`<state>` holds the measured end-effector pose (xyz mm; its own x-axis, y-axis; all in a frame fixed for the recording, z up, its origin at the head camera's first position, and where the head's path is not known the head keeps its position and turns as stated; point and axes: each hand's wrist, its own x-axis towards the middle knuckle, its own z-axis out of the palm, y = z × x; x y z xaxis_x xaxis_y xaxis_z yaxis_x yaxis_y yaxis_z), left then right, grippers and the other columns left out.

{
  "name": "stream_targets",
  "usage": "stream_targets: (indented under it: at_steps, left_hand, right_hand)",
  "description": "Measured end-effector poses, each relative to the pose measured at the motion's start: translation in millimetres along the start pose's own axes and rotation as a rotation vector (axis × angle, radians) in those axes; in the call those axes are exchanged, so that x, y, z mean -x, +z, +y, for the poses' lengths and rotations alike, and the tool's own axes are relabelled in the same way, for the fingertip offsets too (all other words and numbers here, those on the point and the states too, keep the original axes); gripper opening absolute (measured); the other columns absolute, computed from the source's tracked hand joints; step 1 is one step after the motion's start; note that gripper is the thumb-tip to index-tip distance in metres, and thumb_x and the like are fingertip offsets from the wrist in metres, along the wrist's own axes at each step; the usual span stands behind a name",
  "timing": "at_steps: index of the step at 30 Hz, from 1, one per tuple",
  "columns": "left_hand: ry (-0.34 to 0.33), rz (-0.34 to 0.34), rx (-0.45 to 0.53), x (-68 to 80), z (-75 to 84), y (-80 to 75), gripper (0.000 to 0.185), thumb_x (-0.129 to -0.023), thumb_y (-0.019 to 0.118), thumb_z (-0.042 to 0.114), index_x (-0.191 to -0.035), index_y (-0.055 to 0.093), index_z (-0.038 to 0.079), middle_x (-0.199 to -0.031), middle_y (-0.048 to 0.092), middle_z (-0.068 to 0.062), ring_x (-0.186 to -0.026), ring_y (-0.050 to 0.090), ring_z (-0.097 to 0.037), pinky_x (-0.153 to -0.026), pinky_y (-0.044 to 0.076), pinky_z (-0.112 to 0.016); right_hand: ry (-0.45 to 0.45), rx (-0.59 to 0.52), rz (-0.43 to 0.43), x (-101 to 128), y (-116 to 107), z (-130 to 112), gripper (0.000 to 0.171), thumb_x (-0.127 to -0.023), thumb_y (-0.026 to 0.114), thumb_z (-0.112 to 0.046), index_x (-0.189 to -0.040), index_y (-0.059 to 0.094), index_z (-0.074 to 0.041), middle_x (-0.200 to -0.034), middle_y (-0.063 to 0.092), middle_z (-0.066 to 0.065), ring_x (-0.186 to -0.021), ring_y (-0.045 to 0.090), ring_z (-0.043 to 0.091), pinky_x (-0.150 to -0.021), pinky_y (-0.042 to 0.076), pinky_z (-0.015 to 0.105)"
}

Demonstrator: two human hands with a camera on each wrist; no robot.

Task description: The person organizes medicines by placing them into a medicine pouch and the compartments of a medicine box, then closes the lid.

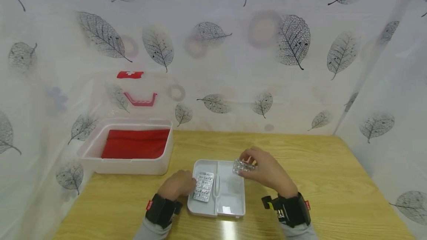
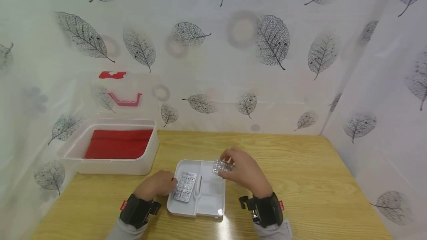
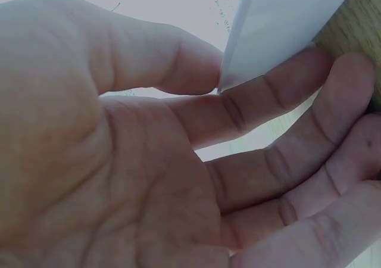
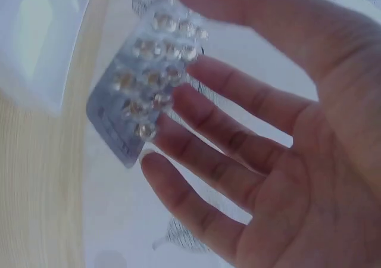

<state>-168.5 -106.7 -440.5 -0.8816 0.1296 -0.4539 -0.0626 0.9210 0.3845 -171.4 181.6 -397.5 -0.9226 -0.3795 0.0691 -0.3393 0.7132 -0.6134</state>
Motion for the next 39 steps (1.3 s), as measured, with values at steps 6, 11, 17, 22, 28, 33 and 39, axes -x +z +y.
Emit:
stream_targets:
  at_steps: [6,11,17,22,28,33,39]
  left_hand:
    - [0.021,-0.01,0.018,-1.2,5.0,4.1,0.025,-0.1,0.052,0.019,-0.084,0.064,0.004,-0.066,0.047,-0.005,-0.059,0.045,-0.019,-0.055,0.034,-0.032]
    - [0.02,-0.007,0.022,-3.4,8.7,7.5,0.026,-0.1,0.052,0.019,-0.082,0.064,0.004,-0.065,0.047,-0.005,-0.059,0.045,-0.019,-0.054,0.034,-0.032]
    - [-0.001,-0.019,0.034,-0.9,10.9,9.1,0.026,-0.1,0.052,0.019,-0.085,0.065,0.002,-0.066,0.047,-0.006,-0.059,0.045,-0.019,-0.055,0.034,-0.032]
    - [-0.009,-0.027,0.039,0.6,10.8,10.5,0.027,-0.101,0.052,0.019,-0.086,0.066,0.002,-0.065,0.047,-0.005,-0.059,0.045,-0.018,-0.055,0.034,-0.032]
    - [0.042,0.005,0.02,0.0,7.2,9.6,0.028,-0.1,0.051,0.018,-0.08,0.063,0.004,-0.064,0.046,-0.004,-0.058,0.044,-0.018,-0.053,0.033,-0.031]
    - [0.03,-0.001,0.021,-1.8,1.8,6.4,0.027,-0.1,0.05,0.018,-0.08,0.062,0.005,-0.064,0.047,-0.005,-0.058,0.045,-0.018,-0.053,0.034,-0.031]
    - [0.017,-0.005,0.021,-3.3,-4.5,1.5,0.026,-0.1,0.05,0.018,-0.083,0.063,0.004,-0.066,0.047,-0.005,-0.06,0.045,-0.019,-0.055,0.034,-0.031]
  right_hand:
    - [0.036,-0.007,0.018,-27,32,-12,0.034,-0.081,0.085,-0.022,-0.109,0.07,-0.011,-0.102,0.067,0.0,-0.094,0.064,0.019,-0.079,0.054,0.036]
    - [0.098,0.018,-0.011,-33,46,-5,0.033,-0.078,0.086,-0.017,-0.106,0.07,-0.008,-0.099,0.067,0.002,-0.091,0.064,0.021,-0.08,0.054,0.039]
    - [0.132,0.071,-0.011,-32,58,3,0.033,-0.076,0.086,-0.012,-0.104,0.07,-0.007,-0.099,0.065,0.003,-0.092,0.061,0.021,-0.084,0.054,0.042]
    - [0.134,0.112,0.004,-32,65,5,0.034,-0.071,0.088,-0.008,-0.101,0.071,-0.008,-0.099,0.06,0.005,-0.091,0.058,0.021,-0.082,0.054,0.041]
    - [0.128,0.102,-0.012,-29,55,1,0.034,-0.075,0.086,-0.011,-0.105,0.07,-0.009,-0.101,0.061,0.006,-0.09,0.059,0.021,-0.078,0.053,0.039]
    - [0.088,0.113,-0.003,-12,30,-15,0.033,-0.083,0.082,-0.015,-0.113,0.068,-0.011,-0.104,0.064,0.006,-0.093,0.061,0.021,-0.077,0.052,0.038]
    - [0.08,0.225,0.013,31,5,-23,0.031,-0.085,0.082,-0.019,-0.112,0.068,-0.018,-0.1,0.062,-0.005,-0.095,0.064,0.017,-0.075,0.052,0.034]
